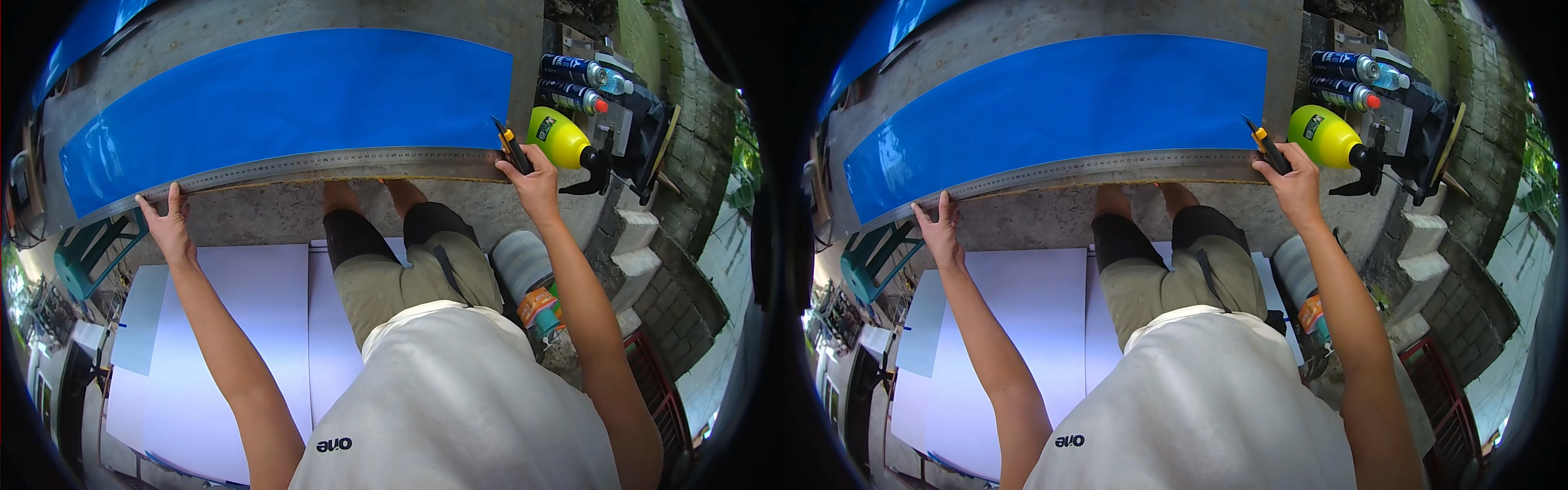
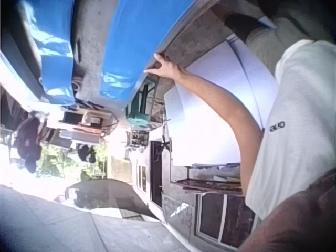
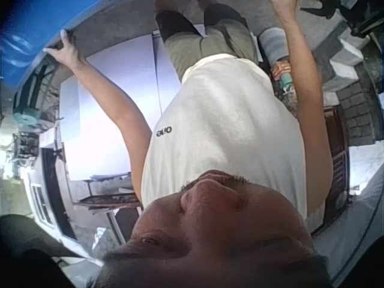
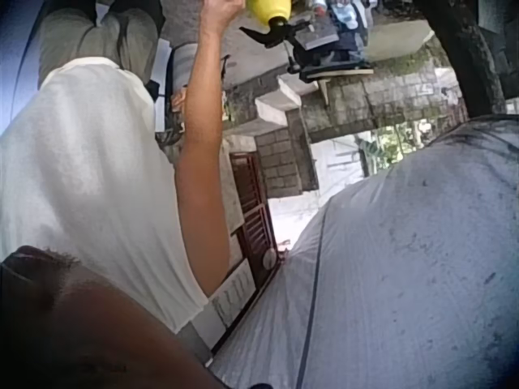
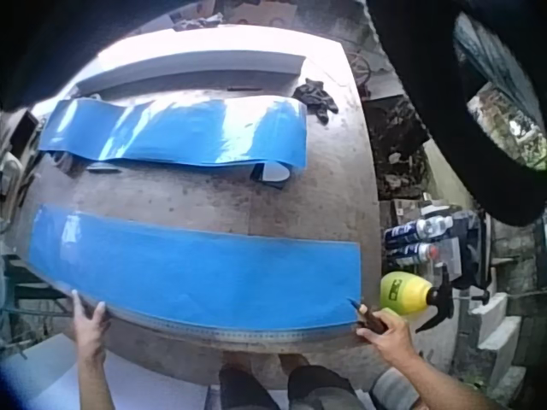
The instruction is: Cutting a blue material along a curved ruler using a utility knife.
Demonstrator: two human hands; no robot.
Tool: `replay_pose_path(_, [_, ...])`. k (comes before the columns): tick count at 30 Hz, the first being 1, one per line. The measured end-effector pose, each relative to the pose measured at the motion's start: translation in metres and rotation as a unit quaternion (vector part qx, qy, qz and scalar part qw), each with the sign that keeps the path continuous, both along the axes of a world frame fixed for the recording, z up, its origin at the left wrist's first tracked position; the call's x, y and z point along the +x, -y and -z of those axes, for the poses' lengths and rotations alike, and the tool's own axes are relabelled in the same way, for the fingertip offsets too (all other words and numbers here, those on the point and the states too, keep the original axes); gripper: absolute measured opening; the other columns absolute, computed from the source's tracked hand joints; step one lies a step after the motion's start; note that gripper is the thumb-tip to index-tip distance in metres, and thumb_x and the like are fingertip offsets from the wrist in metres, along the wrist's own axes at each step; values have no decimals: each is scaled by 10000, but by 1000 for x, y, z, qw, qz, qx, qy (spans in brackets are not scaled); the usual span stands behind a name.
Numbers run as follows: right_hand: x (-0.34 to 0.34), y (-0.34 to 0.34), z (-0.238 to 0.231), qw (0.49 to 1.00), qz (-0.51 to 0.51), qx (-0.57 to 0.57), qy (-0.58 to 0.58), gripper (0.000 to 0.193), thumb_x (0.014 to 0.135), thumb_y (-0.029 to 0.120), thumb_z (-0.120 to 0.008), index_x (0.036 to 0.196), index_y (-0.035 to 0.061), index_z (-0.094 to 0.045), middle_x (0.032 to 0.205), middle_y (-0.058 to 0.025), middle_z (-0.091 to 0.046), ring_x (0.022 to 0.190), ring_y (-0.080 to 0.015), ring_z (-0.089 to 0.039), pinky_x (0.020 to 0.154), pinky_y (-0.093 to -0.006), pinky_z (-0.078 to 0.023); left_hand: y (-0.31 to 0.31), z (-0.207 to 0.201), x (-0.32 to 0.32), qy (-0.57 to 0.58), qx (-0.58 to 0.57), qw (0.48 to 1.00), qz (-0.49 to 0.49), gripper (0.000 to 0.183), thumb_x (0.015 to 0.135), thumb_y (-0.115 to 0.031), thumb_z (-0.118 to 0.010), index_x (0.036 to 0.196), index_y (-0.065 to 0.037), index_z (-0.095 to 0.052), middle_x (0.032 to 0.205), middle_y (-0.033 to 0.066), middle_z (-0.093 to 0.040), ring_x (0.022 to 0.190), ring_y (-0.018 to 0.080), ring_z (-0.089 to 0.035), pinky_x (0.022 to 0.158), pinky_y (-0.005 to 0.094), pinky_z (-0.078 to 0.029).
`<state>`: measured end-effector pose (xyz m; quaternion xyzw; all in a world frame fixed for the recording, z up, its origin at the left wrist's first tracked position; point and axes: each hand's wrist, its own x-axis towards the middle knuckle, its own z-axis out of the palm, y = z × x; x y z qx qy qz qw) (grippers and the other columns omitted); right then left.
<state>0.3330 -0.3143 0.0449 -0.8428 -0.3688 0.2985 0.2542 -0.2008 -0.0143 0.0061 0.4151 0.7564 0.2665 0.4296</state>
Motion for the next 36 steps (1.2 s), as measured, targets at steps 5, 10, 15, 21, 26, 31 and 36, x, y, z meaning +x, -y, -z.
replay_pose_path(5, [-1, -2, -3, 1000, 1, -13, 6, 277, 819, 137, -895, 1028, 23, -754, 868, -43, -662, 792, -162, -624, 736, -298, -486, 0, 2, -3, 10, 5, 1000, 4, 1068, 927, -200, -852, 1705, -99, -127, 1595, 159, -432, 1057, 217, -700, 889, 381, -566])
replay_pose_path(10, [-1, -1, -1, 1000, 3, -9, 9, 278, 822, 137, -893, 1032, 22, -753, 864, -41, -661, 793, -159, -625, 737, -297, -487, -2, 2, -4, 11, -7, 1000, 2, 1071, 929, -193, -848, 1707, -103, -118, 1590, 157, -435, 1060, 220, -697, 890, 379, -567])
replay_pose_path(15, [-1, 0, 0, 1000, 9, -8, 0, 280, 827, 139, -891, 1038, 21, -751, 862, -41, -659, 791, -156, -622, 734, -298, -488, -2, -1, 0, 9, -9, 1000, -5, 1070, 931, -186, -845, 1707, -106, -113, 1593, 159, -431, 1073, 231, -695, 908, 387, -569])
replay_pose_path(21, [1, 4, 3, 1000, -3, -10, 13, 297, 825, 155, -897, 1042, 19, -748, 855, -40, -649, 782, -158, -611, 725, -301, -483, 0, 0, -1, -1, -15, 1000, -3, 1076, 927, -195, -849, 1707, -110, -114, 1639, 160, -369, 1094, 239, -692, 922, 397, -570])
replay_pose_path(26, [0, 6, 6, 1000, 3, -6, 10, 303, 821, 159, -901, 1039, 16, -745, 849, -41, -642, 779, -160, -608, 724, -302, -481, 3, 5, -5, 16, -16, 1000, -2, 1078, 920, -201, -856, 1708, -118, -124, 1651, 163, -347, 1102, 245, -691, 930, 405, -567])
replay_pose_path(31, [1, 0, 0, 1000, 7, -23, 3, 295, 839, 155, -890, 1047, 8, -740, 895, -36, -664, 835, -148, -622, 777, -289, -486, -3, -1, 0, 7, -7, 1000, -5, 1082, 915, -196, -860, 1708, -115, -127, 1653, 164, -341, 1111, 248, -690, 945, 410, -559])
replay_pose_path(36, [1, 2, 2, 999, 6, -35, 0, 282, 858, 146, -878, 1054, 1, -737, 947, -30, -687, 892, -130, -638, 833, -273, -491, -2, -2, 1, 10, -10, 1000, -5, 1089, 908, -197, -867, 1706, -109, -132, 1662, 168, -322, 1118, 252, -690, 943, 401, -560])
